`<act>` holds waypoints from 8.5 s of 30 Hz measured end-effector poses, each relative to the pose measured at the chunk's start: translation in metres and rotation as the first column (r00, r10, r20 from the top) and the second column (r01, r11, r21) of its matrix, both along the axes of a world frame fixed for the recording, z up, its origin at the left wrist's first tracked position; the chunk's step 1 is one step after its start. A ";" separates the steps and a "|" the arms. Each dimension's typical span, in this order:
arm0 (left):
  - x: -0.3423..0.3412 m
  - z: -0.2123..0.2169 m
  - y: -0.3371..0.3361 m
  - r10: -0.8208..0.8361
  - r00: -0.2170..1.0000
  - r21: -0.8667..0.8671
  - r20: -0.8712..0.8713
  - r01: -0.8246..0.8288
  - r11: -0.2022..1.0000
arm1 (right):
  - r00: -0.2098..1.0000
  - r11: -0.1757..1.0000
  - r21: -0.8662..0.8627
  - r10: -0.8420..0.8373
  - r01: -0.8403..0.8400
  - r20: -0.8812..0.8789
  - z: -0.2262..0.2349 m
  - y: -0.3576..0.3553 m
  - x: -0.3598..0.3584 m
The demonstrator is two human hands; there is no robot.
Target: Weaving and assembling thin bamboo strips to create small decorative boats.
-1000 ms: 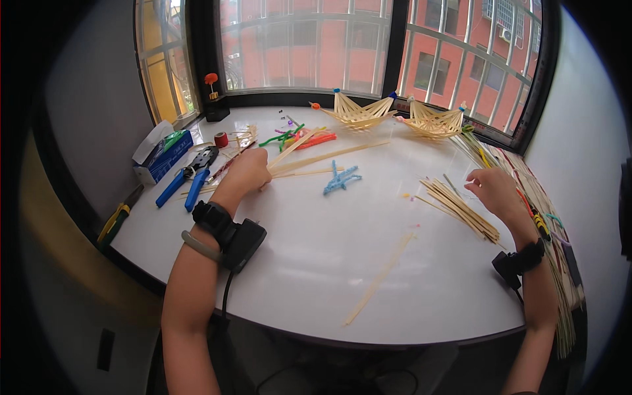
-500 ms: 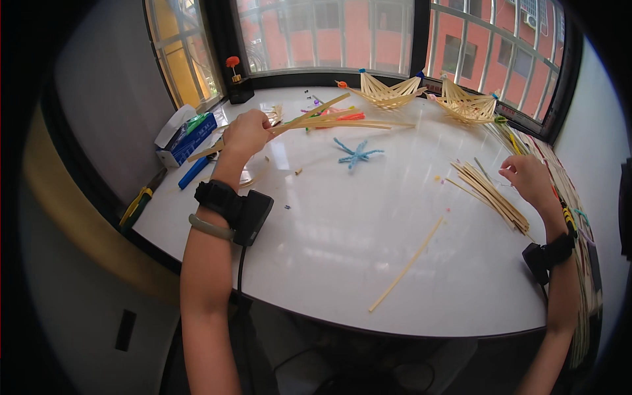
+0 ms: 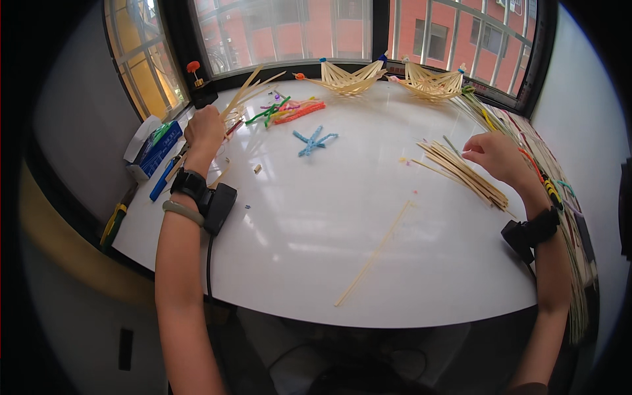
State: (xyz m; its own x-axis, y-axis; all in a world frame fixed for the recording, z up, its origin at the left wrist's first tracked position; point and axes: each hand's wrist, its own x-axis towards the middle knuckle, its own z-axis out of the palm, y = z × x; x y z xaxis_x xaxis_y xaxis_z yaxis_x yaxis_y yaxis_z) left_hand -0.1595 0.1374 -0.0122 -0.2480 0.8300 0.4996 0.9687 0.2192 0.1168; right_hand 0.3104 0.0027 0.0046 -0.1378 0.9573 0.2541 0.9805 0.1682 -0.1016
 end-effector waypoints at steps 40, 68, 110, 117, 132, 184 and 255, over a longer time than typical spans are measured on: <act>0.126 0.003 -0.186 -0.969 0.107 -0.668 0.225 0.740 -0.073 | 0.944 0.854 -0.485 0.294 -0.190 0.149 -0.007 -0.048 -0.003; 0.127 0.012 -0.118 -0.965 0.237 -0.604 0.110 0.787 0.125 | 0.990 0.997 0.029 -0.067 0.071 -0.127 -0.017 -0.011 0.029; 0.177 0.007 -0.086 -0.989 0.085 -0.641 0.122 0.768 -0.013 | 0.991 0.990 -0.052 -0.132 0.130 -0.024 0.004 -0.002 0.025; 0.184 0.002 -0.103 -0.990 0.065 -0.631 -0.123 0.765 0.128 | 0.987 0.981 -0.172 0.114 -0.093 0.113 -0.005 -0.009 0.002; 0.186 -0.011 -0.103 -0.983 0.051 -0.507 -0.177 0.851 0.136 | 0.948 0.995 -0.055 -0.056 0.077 0.312 -0.004 0.014 0.001; 0.185 -0.028 -0.088 -0.989 0.038 -0.206 0.143 0.979 0.008 | 0.982 0.981 -0.121 0.161 -0.149 0.100 0.007 0.010 -0.006; 0.187 -0.025 -0.089 -0.983 0.167 -0.299 0.071 0.944 0.139 | 0.991 0.988 0.106 -0.119 0.112 0.059 0.007 0.018 -0.012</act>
